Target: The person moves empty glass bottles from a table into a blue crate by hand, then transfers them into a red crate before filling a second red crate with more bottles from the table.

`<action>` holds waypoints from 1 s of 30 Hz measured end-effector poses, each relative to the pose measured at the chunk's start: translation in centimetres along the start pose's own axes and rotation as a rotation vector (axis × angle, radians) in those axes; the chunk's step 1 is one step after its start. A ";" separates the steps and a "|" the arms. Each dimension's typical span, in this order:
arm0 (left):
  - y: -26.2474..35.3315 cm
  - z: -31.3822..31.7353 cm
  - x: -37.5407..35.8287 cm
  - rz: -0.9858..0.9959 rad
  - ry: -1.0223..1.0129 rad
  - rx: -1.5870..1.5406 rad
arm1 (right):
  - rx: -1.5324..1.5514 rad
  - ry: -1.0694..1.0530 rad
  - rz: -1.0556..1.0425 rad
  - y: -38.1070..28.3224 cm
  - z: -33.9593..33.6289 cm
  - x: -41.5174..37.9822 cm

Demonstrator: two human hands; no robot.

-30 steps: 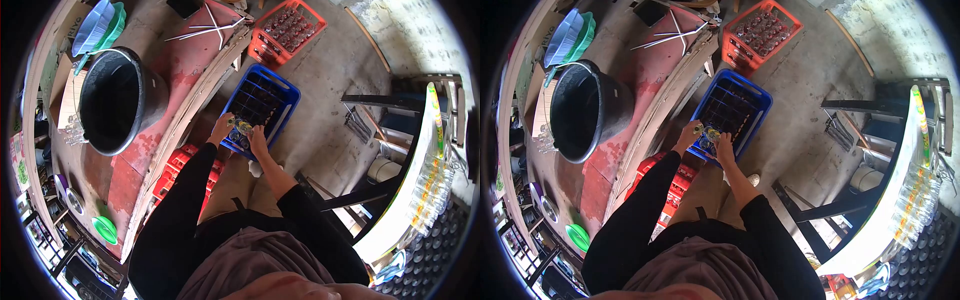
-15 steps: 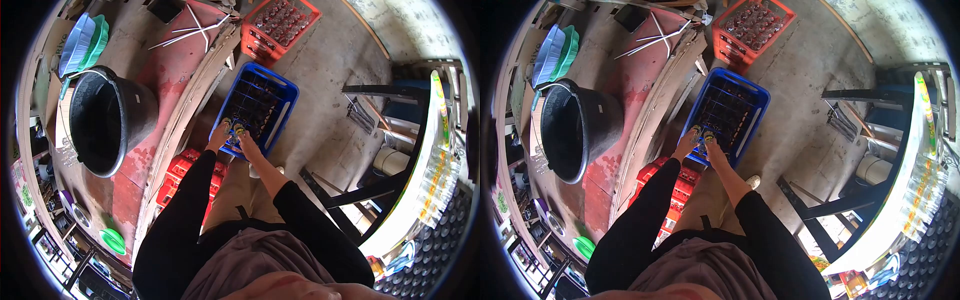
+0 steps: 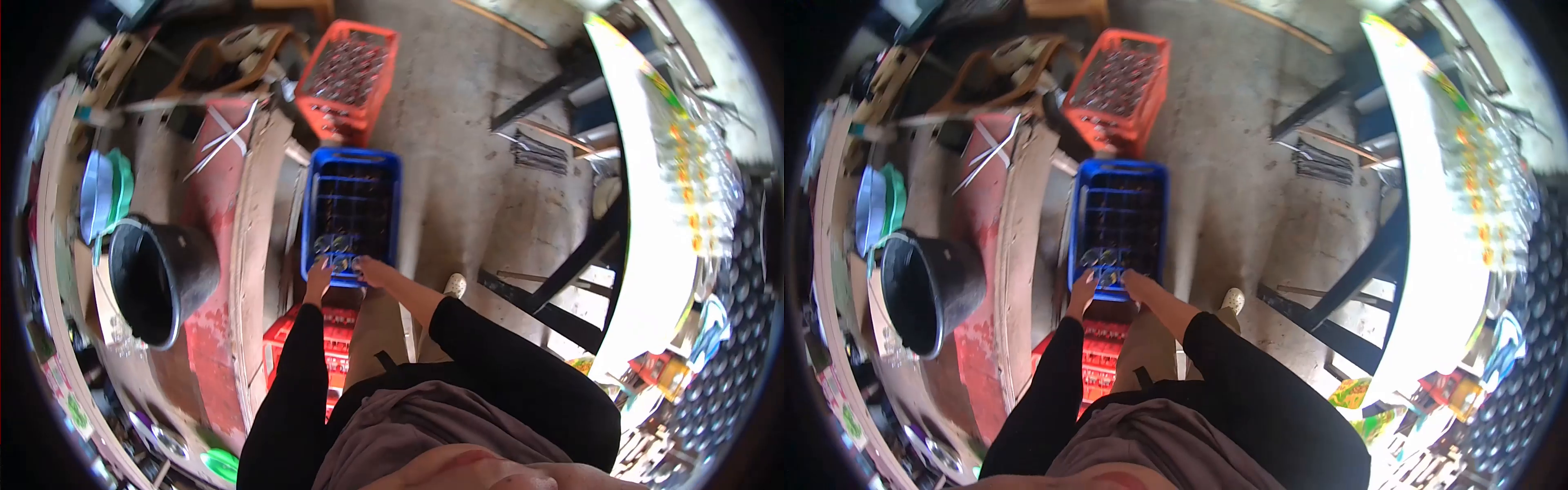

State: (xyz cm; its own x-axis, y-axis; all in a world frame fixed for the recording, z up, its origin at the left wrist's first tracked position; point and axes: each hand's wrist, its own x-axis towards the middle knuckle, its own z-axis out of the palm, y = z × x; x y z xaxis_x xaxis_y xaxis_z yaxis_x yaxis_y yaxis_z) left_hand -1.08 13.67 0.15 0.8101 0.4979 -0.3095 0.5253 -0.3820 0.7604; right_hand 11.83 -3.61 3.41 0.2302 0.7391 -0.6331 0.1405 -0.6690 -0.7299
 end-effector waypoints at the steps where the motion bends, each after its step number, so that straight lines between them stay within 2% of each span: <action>1: 1.5 -0.1 -0.8 -0.043 -0.046 0.017 | 0.001 0.044 0.005 -0.2 -1.7 -2.2; 3: 2.7 0.8 -2.3 -0.075 -0.068 -0.022 | -0.331 0.059 -0.212 -1.7 -5.5 -8.4; 6: 2.3 4.4 -2.5 -0.098 -0.072 -0.132 | -0.193 0.215 -0.296 1.3 -9.0 -13.7; 7: 4.8 5.2 -2.2 -0.057 -0.082 -0.128 | -0.295 0.116 -0.282 0.1 -12.1 -16.9; 8: 8.2 5.8 -2.6 -0.139 -0.085 -0.276 | -0.298 0.156 -0.280 -0.4 -14.5 -20.1; 9: 11.2 6.5 -3.1 -0.226 -0.090 -0.422 | -0.264 0.275 -0.291 -0.4 -16.4 -23.3; 10: 13.8 7.5 -2.6 -0.195 -0.100 -0.413 | -0.230 0.392 -0.304 -0.6 -18.3 -26.7; 12: 20.0 10.2 -0.8 -0.034 -0.133 -0.284 | 0.017 0.567 -0.334 -1.7 -22.7 -34.4; 13: 26.0 10.5 -1.0 0.172 -0.125 -0.259 | 0.010 0.624 -0.251 -2.8 -25.0 -38.6; 14: 31.9 10.9 -1.2 0.272 -0.118 -0.217 | 0.006 0.678 -0.166 -3.5 -27.4 -42.5; 17: 43.2 15.6 2.7 0.663 -0.156 -0.207 | -0.190 1.020 -0.364 -0.1 -34.1 -52.2; 18: 49.0 16.2 2.0 0.685 -0.211 -0.289 | -0.308 1.150 -0.420 1.7 -36.1 -55.0; 19: 55.4 16.3 0.1 0.704 -0.266 -0.371 | -0.257 1.251 -0.379 1.6 -37.4 -58.5; 20: 60.1 17.4 -0.7 0.772 -0.327 -0.442 | -0.203 1.352 -0.338 1.1 -38.4 -61.9; 23: 71.7 20.9 -3.5 1.006 -0.534 -0.622 | -0.396 1.640 -0.237 4.1 -42.5 -69.3; 26: 81.4 23.3 -7.1 1.251 -0.468 -0.387 | -0.579 1.906 -0.148 7.4 -46.3 -75.6; 27: 84.1 23.8 -8.8 1.321 -0.441 -0.316 | -0.543 1.975 -0.107 8.5 -47.4 -77.3; 28: 86.6 24.5 -10.0 1.334 -0.441 -0.317 | -0.509 2.041 -0.066 9.6 -48.6 -78.8; 30: 90.8 26.2 -11.8 1.411 -0.438 -0.112 | -0.690 2.131 0.120 11.0 -50.1 -81.4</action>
State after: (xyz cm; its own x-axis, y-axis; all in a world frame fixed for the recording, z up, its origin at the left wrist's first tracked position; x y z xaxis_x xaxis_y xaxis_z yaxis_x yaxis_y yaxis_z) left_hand 43.89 -47.27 57.88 0.6447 -0.5012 0.5772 -0.7499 -0.2681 0.6048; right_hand 42.91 -75.07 59.79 0.5728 -0.1182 0.8111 0.1519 -0.9571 -0.2467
